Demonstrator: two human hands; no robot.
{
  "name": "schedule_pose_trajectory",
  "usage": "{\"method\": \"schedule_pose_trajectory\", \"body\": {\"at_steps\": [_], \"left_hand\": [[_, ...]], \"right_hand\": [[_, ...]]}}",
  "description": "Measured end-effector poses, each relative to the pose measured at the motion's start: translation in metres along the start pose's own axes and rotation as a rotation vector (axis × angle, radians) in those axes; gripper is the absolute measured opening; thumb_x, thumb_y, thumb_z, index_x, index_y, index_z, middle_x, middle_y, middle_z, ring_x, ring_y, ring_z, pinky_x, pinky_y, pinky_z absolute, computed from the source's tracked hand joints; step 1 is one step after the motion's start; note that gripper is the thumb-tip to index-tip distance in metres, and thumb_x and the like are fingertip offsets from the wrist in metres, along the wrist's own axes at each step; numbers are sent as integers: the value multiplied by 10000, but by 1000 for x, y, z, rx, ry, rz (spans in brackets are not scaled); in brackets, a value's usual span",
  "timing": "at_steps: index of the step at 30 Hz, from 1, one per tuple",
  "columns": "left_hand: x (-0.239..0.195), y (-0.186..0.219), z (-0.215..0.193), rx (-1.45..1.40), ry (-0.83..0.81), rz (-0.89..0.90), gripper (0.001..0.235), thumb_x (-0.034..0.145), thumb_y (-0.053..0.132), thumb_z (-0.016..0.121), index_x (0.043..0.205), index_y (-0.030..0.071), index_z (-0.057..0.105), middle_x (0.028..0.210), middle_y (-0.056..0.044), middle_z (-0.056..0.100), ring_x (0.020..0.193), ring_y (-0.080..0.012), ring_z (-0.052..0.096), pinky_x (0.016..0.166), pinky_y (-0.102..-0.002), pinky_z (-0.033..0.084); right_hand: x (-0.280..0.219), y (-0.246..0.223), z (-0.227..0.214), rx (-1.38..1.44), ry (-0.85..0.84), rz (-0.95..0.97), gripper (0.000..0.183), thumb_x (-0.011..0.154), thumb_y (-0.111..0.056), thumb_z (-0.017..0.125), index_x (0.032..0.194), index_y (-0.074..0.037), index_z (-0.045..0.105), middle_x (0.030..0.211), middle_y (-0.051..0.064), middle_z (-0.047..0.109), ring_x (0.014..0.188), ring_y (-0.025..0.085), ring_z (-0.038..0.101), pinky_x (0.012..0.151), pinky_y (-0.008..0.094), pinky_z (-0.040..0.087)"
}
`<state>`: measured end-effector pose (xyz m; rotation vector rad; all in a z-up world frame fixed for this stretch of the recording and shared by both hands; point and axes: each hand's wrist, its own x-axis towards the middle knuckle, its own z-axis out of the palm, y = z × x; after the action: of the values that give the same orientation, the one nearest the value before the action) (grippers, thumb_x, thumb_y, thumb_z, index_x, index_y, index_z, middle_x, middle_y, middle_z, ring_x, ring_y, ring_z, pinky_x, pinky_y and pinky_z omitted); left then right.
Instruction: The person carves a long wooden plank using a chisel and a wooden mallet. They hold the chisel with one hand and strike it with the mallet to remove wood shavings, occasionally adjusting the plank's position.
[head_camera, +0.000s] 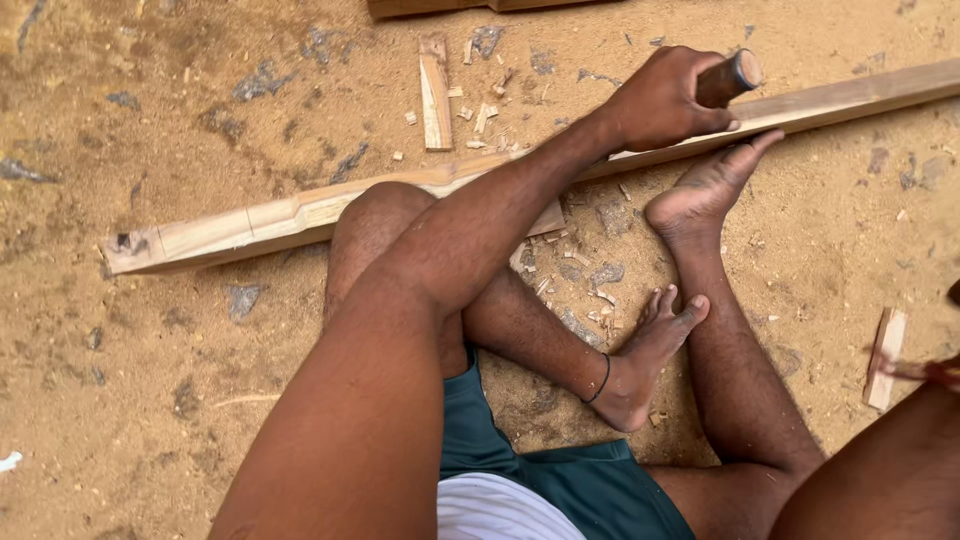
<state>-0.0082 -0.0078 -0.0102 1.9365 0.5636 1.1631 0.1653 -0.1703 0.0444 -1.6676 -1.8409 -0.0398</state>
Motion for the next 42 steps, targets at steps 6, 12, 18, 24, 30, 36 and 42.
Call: {"method": "schedule_pose_trajectory", "body": {"at_steps": [6, 12, 18, 24, 30, 36, 42], "left_hand": [[-4, -10, 0, -24, 34, 94, 315, 818, 330, 876, 957, 78, 747, 699, -6, 723, 572, -117, 643, 580, -330, 571], [-7, -10, 0, -113, 55, 95, 337, 801, 373, 881, 940, 97, 747, 715, 3, 724, 549, -100, 638, 580, -320, 582], [-7, -3, -4, -93, 10, 23, 330, 807, 369, 887, 904, 101, 720, 666, 14, 674, 529, -96, 594, 548, -322, 542], [-15, 9, -19, -143, 70, 226, 264, 810, 242, 912, 901, 87, 719, 694, 33, 721, 574, -67, 660, 574, -299, 576], [-16, 18, -68, -166, -226, -23, 287, 836, 156, 894, 900, -26, 681, 713, -29, 641, 534, -91, 590, 502, -284, 532], [-8, 14, -57, -372, 100, -79, 447, 758, 298, 891, 1050, 64, 646, 811, -17, 726, 623, -89, 699, 531, -279, 638], [6, -18, -32, -127, 127, 205, 458, 784, 380, 962, 1003, 48, 735, 843, -42, 778, 778, -117, 779, 764, -333, 673]], "right_hand": [[-12, 3, -49, -323, -77, -98, 605, 893, -192, 718, 1358, 74, 436, 1009, 220, 563, 806, 271, 538, 668, 391, 475], [-26, -4, -81, -421, -173, 173, 407, 855, -110, 858, 1146, 65, 634, 855, 180, 703, 633, 226, 685, 553, 367, 589], [-40, -34, -76, 63, 14, 339, 245, 950, -18, 791, 1100, 69, 618, 822, 141, 696, 620, 184, 685, 527, 363, 551], [-47, -43, -57, -145, -166, 351, 386, 800, -29, 829, 1144, 28, 664, 902, 127, 722, 720, 196, 709, 659, 354, 602], [-77, -26, -46, -76, -60, 365, 361, 803, -37, 843, 1113, 43, 677, 907, 151, 729, 752, 195, 699, 683, 353, 568], [-77, -26, -39, 55, 15, 485, 307, 852, 13, 786, 1108, 31, 616, 866, 125, 695, 650, 167, 674, 559, 312, 562], [-68, -32, -55, 151, 75, 379, 253, 892, 85, 755, 1068, 57, 574, 855, 135, 692, 661, 162, 668, 575, 303, 555]]}}
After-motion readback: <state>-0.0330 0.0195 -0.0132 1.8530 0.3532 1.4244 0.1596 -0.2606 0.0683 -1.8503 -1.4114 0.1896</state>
